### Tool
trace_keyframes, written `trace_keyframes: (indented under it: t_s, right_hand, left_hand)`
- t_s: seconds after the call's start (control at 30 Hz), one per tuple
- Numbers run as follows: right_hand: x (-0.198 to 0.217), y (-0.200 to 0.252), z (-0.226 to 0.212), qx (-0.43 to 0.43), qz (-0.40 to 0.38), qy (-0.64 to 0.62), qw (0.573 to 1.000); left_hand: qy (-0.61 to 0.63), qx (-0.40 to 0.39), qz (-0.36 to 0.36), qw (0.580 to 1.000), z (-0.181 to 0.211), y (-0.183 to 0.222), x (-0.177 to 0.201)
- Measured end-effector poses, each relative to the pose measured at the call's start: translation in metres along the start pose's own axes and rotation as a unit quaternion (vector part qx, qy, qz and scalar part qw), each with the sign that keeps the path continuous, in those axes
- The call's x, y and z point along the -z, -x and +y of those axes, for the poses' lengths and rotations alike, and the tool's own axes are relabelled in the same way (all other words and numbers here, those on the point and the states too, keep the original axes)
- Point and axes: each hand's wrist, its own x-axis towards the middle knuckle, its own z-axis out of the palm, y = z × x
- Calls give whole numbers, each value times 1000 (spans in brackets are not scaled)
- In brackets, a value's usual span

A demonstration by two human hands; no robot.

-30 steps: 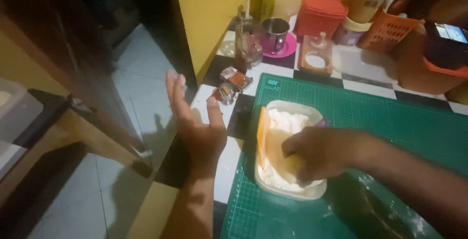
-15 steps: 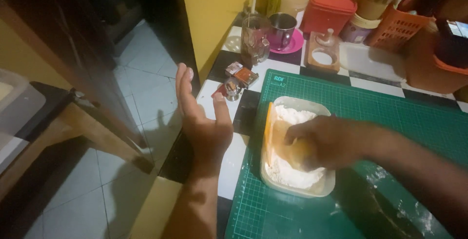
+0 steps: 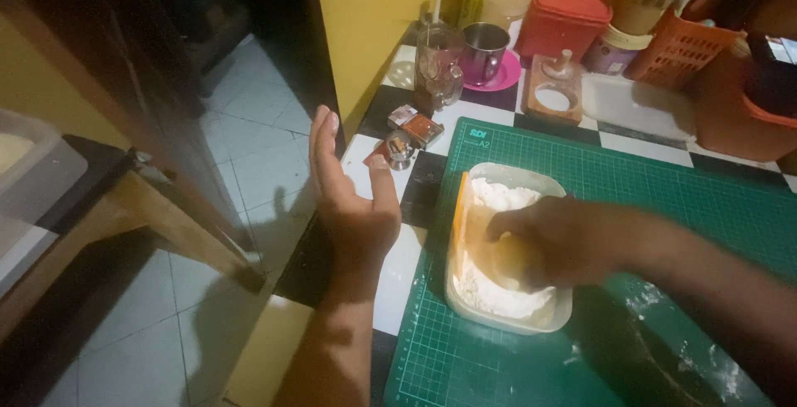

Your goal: The person is flouring dough balls and using a circular cutter to shape them into rings, likely for donuts.

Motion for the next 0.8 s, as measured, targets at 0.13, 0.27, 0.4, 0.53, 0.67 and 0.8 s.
trace_keyframes:
  t_s: [0.13,0.27,0.4,0.53,0.67,0.8]
  right_hand:
    - [-3,-9,-4,4,-35,26,999]
    - [-3,-14,-5,10,-21,-9,1000]
    - [6,-5,-3,-36,-61,27,997]
    - [3,-6,-11,-18,-72,39,996]
    - [-6,-5,-1,-5,-42,16,999]
    - [-12,-11,6,6,-40,11,999]
  left_hand:
    - [16,19,8,1000,12,0,2]
    - [2,23,11,1000,10,-1,4]
    - [19,31,5,999,11,-1,3]
    - [16,30,9,999,6,0,0]
    - [25,37,12,999,12,-1,3]
    - [24,35,20,999,8,1,2]
